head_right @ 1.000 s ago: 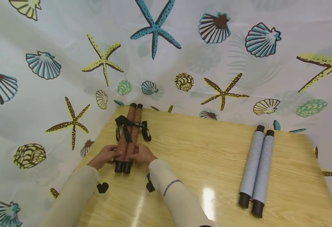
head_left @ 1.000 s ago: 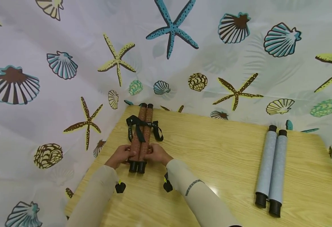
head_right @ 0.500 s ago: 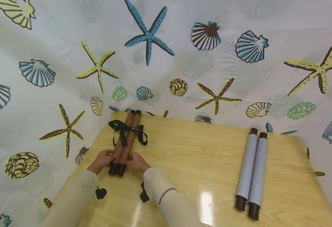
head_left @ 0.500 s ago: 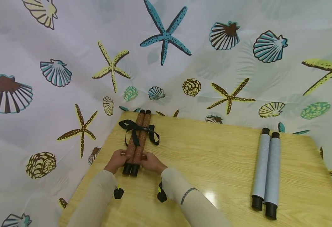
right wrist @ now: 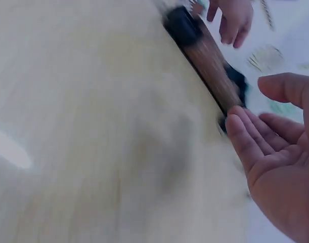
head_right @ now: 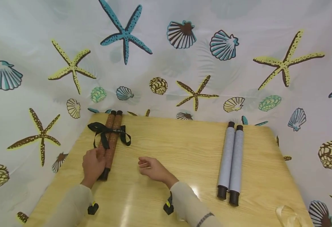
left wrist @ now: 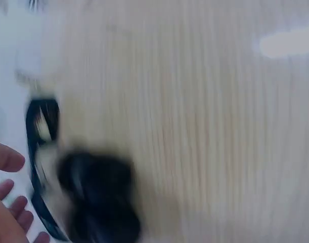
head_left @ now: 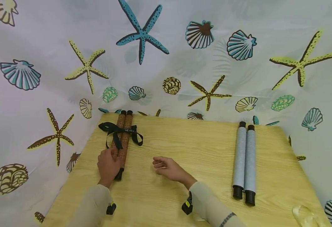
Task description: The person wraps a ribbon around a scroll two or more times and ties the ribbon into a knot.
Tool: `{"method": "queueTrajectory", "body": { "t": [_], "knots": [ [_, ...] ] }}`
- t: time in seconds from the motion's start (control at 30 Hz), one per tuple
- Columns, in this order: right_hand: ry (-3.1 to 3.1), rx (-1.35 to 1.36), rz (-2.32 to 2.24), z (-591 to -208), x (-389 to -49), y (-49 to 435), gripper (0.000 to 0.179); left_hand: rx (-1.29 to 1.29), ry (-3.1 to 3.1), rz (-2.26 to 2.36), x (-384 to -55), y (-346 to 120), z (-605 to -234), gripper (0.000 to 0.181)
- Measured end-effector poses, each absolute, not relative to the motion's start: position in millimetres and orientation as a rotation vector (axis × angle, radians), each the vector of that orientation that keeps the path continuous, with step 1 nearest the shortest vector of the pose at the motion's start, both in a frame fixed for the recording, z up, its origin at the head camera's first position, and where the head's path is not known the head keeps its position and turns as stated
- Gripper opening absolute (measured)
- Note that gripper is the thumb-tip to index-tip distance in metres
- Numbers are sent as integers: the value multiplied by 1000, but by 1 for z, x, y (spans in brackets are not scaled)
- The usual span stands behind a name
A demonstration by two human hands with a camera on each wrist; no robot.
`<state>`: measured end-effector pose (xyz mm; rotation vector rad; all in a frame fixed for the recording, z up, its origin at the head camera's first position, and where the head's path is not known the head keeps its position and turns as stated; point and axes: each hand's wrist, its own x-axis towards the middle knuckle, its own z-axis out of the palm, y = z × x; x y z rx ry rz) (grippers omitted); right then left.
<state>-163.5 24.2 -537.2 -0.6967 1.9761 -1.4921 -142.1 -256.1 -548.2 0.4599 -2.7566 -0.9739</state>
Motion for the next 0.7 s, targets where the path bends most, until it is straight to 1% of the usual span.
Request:
{"method": "queueTrajectory", "body": {
  "t": [0.07, 0.17, 0.33, 0.37, 0.43, 0.5, 0.57, 0.6, 0.7],
  "knots": [
    [2050, -687, -1480, -531, -160, 59, 47, 284, -2738, -930, -140, -227, -548, 35],
    [2190, -653, -1449, -520, -153, 108, 41, -59, -2758, -901, -130, -170, -548, 29],
    [2433, -576, -1360, -506, -131, 173, 31, -658, -2868, -864, -91, -75, -560, 17],
    [2458, -558, -1349, -505, -126, 183, 30, -771, -2899, -844, -82, -60, -564, 18],
    [2477, -522, -1332, -505, -115, 199, 29, -966, -2927, -768, -68, -31, -570, 25],
    [2465, -497, -1324, -505, -107, 210, 29, -1110, -2922, -660, -57, -8, -575, 34],
    [2451, -498, -1313, -506, -100, 216, 30, -1207, -2890, -535, -50, 8, -578, 37],
    [2448, -494, -1305, -506, -97, 218, 31, -1237, -2878, -489, -48, 15, -579, 36],
    [2445, -484, -1280, -509, -88, 226, 31, -1272, -2873, -383, -47, 26, -581, 22]
  ]
}}
